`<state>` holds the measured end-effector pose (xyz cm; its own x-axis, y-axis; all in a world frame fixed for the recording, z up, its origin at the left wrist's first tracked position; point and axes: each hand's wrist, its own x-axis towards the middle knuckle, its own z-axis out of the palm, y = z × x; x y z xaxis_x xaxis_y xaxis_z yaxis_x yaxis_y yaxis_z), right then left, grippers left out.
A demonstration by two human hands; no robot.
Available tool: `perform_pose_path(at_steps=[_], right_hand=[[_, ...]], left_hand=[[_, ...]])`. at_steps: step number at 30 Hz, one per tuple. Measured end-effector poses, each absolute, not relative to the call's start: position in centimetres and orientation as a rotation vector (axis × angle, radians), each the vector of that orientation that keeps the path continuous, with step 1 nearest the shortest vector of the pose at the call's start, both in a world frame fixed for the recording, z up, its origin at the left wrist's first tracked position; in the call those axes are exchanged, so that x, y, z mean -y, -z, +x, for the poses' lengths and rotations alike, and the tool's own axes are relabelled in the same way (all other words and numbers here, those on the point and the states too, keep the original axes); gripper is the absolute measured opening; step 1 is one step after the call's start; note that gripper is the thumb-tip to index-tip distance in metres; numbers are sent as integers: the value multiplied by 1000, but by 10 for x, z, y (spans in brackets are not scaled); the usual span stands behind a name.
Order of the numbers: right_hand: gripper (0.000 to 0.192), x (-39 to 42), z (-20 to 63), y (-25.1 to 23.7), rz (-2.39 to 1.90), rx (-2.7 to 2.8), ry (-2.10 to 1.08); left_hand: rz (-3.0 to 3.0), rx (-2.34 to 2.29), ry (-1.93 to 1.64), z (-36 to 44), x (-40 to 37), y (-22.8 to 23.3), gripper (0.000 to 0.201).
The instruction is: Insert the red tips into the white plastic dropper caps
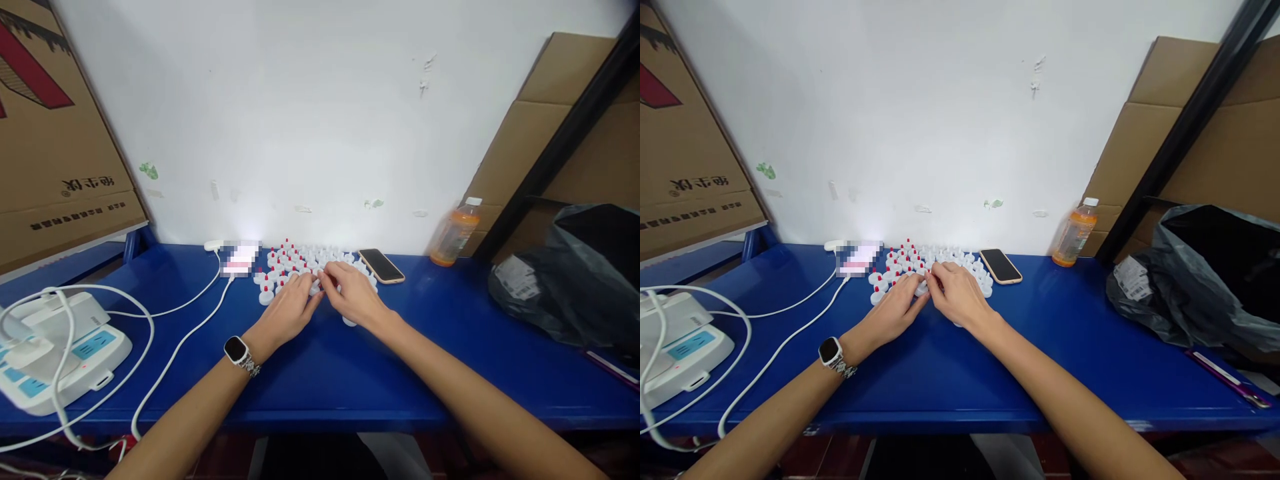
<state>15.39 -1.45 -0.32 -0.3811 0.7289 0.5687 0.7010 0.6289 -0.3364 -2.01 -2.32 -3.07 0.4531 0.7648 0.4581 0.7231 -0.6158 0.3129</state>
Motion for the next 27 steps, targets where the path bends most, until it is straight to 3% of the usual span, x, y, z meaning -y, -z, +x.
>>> perform_pose_path(at_steps=[4, 9, 13, 18, 23, 27], right_hand=[[27, 17, 157, -1, -1144, 2367, 242], [24, 19, 152, -3, -1127, 2451, 356], [27, 15, 151, -10, -1161, 2286, 135], [29, -15, 173, -24, -1222, 2114, -139], [20, -54, 196, -25, -1403, 2286, -51], [21, -67, 192, -20, -1471, 2388, 56]], left_hand=[[2705, -1314, -809, -22, 24, 31, 17], [2680, -1296, -819, -20, 25, 28, 15], [2580, -1266, -960, -15, 22, 24, 19], [2390, -1263, -1041, -18, 11, 29, 56], [2415, -1313, -958, -29, 5, 36, 32], [2427, -1320, -968, -28, 6, 35, 26]])
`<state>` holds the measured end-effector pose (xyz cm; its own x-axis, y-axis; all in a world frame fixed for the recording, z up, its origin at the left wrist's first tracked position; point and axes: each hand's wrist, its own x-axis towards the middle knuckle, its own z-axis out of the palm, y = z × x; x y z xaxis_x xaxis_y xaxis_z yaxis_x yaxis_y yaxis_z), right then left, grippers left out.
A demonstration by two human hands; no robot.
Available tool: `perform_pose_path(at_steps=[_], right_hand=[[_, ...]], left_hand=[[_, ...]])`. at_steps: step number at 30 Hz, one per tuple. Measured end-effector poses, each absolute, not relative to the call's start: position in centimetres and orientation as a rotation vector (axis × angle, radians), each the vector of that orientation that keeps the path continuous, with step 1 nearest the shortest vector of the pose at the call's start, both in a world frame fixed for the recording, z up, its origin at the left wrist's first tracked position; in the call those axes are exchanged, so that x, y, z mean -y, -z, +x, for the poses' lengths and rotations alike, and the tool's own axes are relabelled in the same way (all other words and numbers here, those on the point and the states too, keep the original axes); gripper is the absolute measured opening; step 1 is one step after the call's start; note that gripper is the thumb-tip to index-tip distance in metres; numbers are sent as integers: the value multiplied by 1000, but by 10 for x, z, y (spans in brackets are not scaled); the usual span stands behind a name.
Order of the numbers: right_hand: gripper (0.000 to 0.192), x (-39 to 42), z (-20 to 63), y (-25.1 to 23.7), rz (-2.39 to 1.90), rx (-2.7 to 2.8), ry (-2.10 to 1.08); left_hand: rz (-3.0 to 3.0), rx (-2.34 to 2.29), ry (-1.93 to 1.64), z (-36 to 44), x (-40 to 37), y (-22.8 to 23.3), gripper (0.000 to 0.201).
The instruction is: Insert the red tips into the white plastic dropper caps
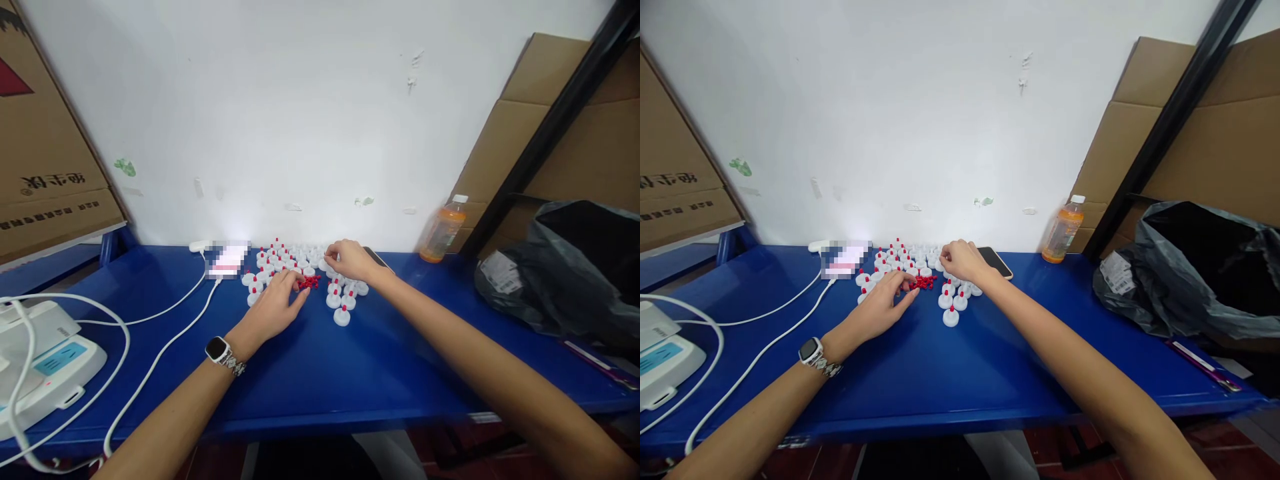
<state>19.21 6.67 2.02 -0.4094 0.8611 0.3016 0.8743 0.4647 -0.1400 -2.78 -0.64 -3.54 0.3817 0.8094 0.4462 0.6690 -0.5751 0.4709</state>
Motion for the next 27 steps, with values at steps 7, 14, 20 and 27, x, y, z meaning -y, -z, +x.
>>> perform_pose_path(at_steps=[7, 14, 20, 27], right_hand=[[24, -78, 180, -11, -1562, 2518, 101], [29, -78, 197, -11, -1665, 2384, 142], [20, -68, 205, -12, -1629, 2375, 114], [25, -17, 177, -23, -1206, 2170, -276]], left_hand=[[2425, -1325, -907, -25, 7, 35, 28], [2442, -1305, -919, -25, 6, 38, 27], [2436, -1307, -948, -22, 10, 34, 26], [2484, -1300, -1103, -16, 14, 29, 37]])
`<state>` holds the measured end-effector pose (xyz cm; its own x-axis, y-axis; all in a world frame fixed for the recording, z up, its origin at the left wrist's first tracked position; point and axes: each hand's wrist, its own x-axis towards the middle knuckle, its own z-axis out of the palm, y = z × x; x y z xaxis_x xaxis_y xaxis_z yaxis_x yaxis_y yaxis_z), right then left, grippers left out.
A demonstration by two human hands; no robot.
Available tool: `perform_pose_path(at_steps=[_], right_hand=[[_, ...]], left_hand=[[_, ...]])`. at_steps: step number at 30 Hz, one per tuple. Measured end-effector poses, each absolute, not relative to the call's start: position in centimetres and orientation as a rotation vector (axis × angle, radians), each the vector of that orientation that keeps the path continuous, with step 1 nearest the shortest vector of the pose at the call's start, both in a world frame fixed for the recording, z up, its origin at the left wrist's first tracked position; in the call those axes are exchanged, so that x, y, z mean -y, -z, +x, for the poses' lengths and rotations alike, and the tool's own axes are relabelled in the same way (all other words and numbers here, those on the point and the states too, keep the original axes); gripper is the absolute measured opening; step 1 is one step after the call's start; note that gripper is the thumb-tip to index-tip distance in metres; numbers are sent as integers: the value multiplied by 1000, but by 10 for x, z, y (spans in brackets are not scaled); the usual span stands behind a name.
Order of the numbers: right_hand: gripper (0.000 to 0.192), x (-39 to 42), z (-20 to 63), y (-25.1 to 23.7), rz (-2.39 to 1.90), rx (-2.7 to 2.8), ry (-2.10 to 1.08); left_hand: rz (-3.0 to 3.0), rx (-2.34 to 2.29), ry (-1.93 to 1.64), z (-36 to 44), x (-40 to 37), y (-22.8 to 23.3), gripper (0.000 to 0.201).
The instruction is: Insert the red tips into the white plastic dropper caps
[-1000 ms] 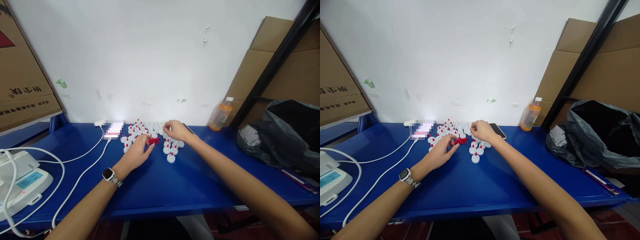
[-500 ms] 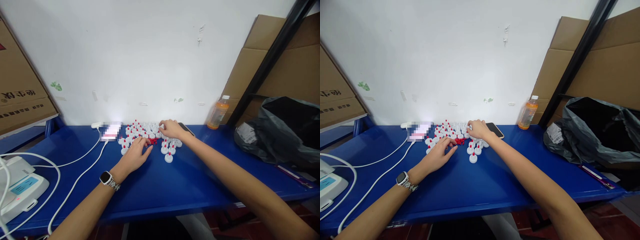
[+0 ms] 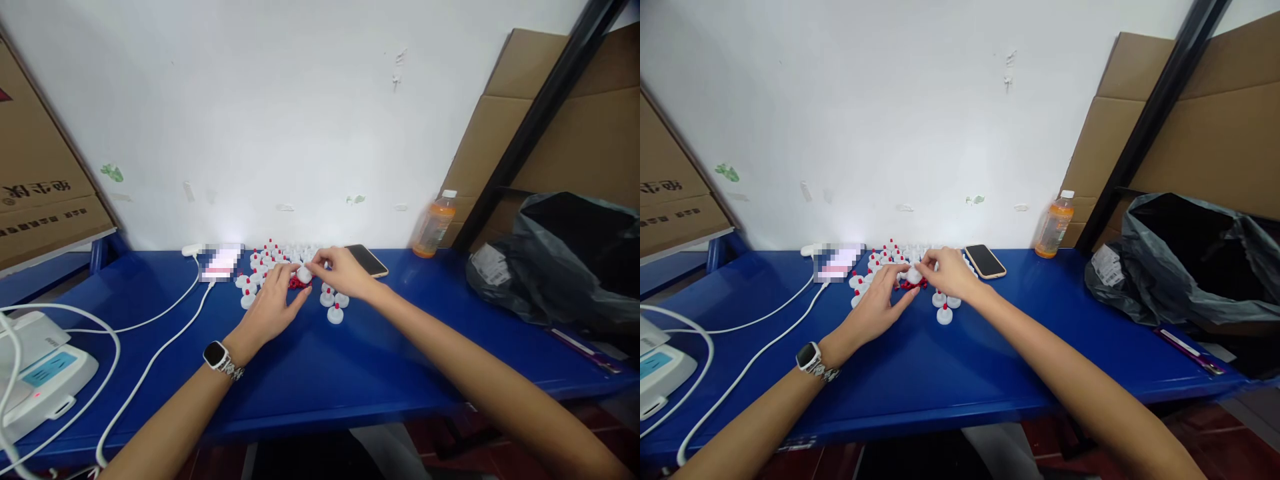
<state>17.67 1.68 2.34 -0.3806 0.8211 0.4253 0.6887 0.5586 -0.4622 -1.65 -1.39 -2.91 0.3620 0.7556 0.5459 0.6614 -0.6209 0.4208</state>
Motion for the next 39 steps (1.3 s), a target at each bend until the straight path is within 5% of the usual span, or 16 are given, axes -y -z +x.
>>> perform_pose_path(at_steps=[4, 11, 20, 25, 31, 39], right_hand=[[31, -5, 172, -15, -1184, 2244, -319], [12, -24, 198, -6, -1578, 2464, 48], [27, -34, 176, -5, -1706, 2494, 215], [19, -37, 174, -7, -1716, 2519, 175], [34, -39, 177, -5, -1748, 2503, 281], [16, -40, 173, -12, -1703, 2463, 80]], left_hand=[[2509, -1290, -969, -19, 12, 37, 30], [2523, -1289, -913, -21, 13, 41, 34], [2541, -1298, -893, -21, 11, 42, 32], [2532, -1302, -898, -22, 11, 42, 33], [2513, -1320, -884, -23, 11, 41, 34], [2510, -1306, -883, -24, 11, 39, 32]])
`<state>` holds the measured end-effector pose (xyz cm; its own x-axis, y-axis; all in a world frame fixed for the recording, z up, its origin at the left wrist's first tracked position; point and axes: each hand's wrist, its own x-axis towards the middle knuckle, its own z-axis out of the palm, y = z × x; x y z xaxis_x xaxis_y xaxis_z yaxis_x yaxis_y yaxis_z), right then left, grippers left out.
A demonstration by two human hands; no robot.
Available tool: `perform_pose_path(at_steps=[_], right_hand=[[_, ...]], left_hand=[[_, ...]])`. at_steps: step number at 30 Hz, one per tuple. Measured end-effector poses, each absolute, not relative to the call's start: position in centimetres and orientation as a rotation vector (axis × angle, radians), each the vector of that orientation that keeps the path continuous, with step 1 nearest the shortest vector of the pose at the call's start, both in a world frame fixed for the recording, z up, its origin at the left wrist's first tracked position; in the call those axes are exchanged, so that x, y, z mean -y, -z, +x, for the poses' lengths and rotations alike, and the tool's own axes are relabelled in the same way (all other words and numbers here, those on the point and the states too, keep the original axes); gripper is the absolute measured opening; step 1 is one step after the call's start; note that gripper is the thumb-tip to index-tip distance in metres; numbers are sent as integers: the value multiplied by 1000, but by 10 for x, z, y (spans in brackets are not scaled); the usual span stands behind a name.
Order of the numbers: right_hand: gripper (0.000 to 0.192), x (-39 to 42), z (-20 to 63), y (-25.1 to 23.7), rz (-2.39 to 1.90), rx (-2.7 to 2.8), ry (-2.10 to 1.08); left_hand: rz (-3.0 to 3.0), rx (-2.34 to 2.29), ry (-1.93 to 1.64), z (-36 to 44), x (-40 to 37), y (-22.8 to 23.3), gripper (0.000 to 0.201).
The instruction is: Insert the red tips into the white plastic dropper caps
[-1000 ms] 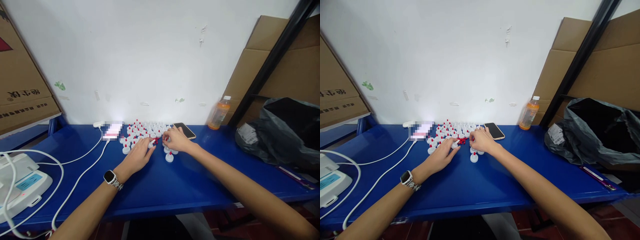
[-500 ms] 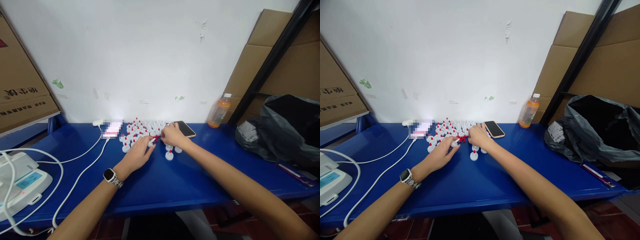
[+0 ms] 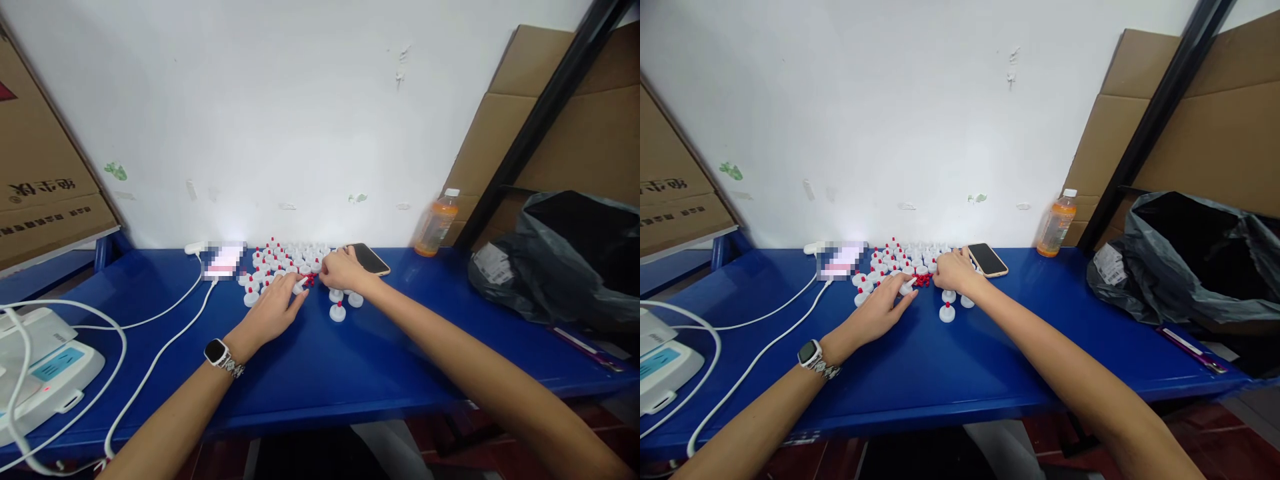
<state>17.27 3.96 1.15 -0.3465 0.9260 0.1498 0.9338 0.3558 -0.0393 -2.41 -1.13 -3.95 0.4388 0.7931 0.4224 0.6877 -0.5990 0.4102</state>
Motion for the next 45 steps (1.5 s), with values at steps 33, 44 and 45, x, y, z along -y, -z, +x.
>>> perform_pose_path(at_steps=[33, 44, 45], right_hand=[[26, 15, 152, 6, -1071, 2225, 82], [21, -12, 171, -11, -1078, 1901, -484], [20, -20, 179, -13, -1121, 1903, -444]], left_hand=[[2541, -1291, -970, -23, 19, 33, 26], [2387, -1279, -984, -21, 17, 31, 58], [2386, -1292, -982, -23, 15, 32, 57]])
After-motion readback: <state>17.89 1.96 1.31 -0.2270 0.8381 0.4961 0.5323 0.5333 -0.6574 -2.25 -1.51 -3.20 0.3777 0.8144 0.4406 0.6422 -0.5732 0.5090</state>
